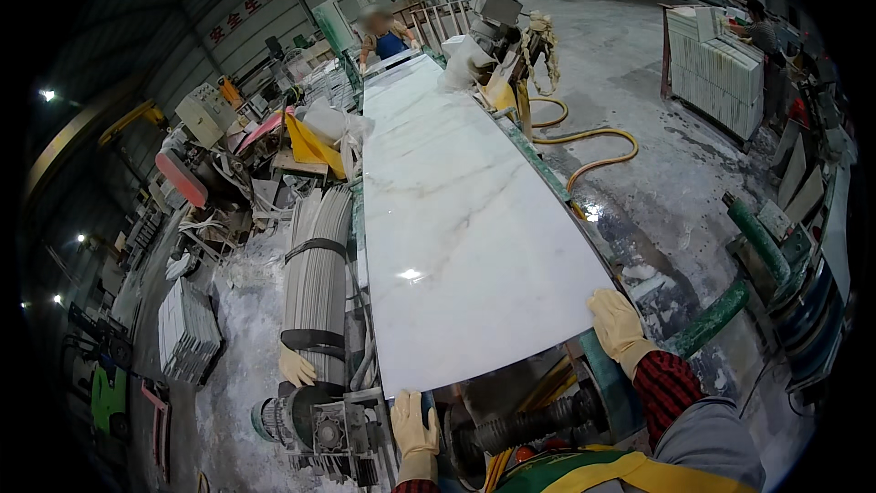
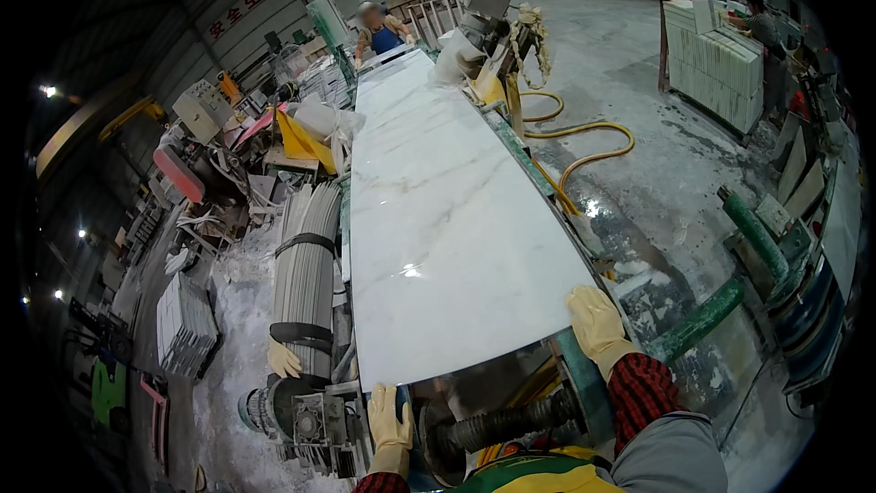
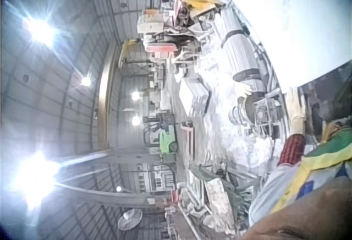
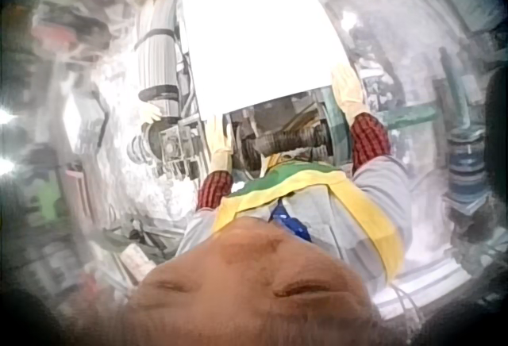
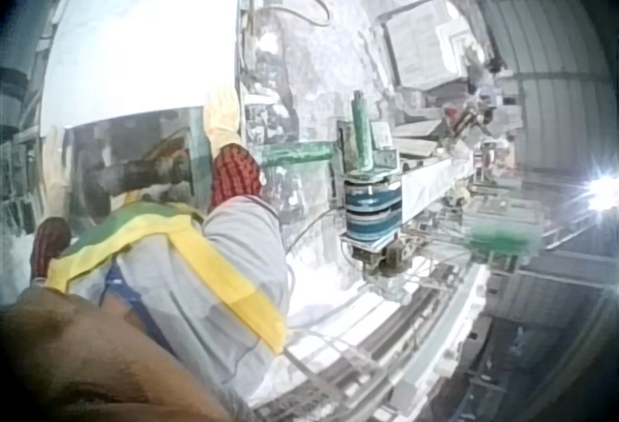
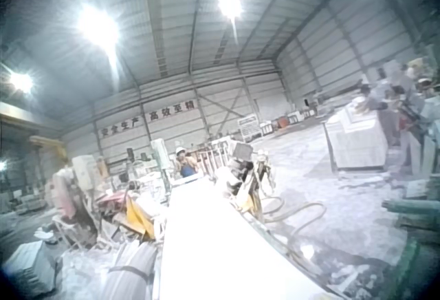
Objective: The person guides large white stone slabs through a conveyor-fed processing machine in a factory. They wear gloves and use both hands to position and move the slabs along the line, then lift and stack the processed pieces onto a nearby pile.
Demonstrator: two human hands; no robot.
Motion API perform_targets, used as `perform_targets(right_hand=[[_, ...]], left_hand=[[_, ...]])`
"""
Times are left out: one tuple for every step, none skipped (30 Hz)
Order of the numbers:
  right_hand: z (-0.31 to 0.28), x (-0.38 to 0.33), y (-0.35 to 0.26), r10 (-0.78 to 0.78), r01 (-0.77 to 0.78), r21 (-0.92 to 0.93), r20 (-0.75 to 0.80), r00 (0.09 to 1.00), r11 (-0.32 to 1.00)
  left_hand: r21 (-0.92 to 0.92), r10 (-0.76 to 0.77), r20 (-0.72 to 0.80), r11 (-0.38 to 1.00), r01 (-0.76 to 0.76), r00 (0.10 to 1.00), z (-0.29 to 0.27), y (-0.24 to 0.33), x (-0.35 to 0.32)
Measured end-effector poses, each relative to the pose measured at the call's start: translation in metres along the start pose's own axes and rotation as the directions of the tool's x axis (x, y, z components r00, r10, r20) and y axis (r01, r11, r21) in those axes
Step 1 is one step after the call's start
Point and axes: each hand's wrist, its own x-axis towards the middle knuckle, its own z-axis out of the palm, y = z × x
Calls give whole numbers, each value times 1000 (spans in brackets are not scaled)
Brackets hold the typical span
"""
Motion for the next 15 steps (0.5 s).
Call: perform_targets(right_hand=[[-2, 1, -1, 8, -8, 7, 9, 1000, 1000], [-2, 1, -1, 2, -2, 1, 3, 1000, 1000], [-2, 1, -2, -3, 3, -6, -3, 1000, 1000], [-3, 0, -2, -7, 7, -14, -8, 1000, 1000], [-4, 0, -2, 0, 0, -10, 4, 1000, 1000], [-5, 0, -2, 8, -8, -7, 16, 1000, 1000], [-6, 0, -3, 13, -13, -3, 28, 1000, 1000], [-6, 0, -3, -3, 3, -8, 8, 1000, 1000], [-5, 0, -3, -19, 19, -14, -12, 1000, 1000], [-5, 0, -4, -33, 32, -21, -31, 999, 999], [-6, 0, -4, -35, 34, -22, -31, 999, 999], [-8, 0, -5, -36, 36, -22, -32, 999, 999], [-9, -1, -6, -37, 36, -23, -32, 999, 999], [-8, -3, -5, -41, 40, -28, -38, 998, 999], [-5, -6, -2, -46, 45, -32, -44, 998, 998]], left_hand=[[6, -3, 1, 1000, 3, 1000, 0, 0, 0], [12, -5, 2, 1000, 5, 1000, 1, 0, 0], [18, -8, 2, 1000, 8, 1000, 1, 1, -1], [13, -11, 8, 1000, 11, 1000, -1, 2, 0], [7, -14, 14, 1000, 14, 1000, -5, 5, 1], [2, -17, 20, 1000, 16, 1000, -6, 7, 1], [3, -15, 21, 1000, 15, 1000, -6, 5, 0], [5, -14, 22, 1000, 14, 1000, -4, 4, -1], [6, -13, 24, 1000, 13, 1000, -3, 2, -2], [5, -8, 17, 1000, 8, 1000, -2, 1, -3], [5, -3, 10, 1000, 3, 1000, -1, 1, -4], [5, 2, 3, 1000, -2, 1000, 0, 1, -4], [5, -1, 5, 1000, 1, 1000, 0, 1, -5], [6, -4, 8, 1000, 3, 1000, 1, 0, -6], [6, -7, 11, 1000, 6, 1000, 1, 0, -6]])
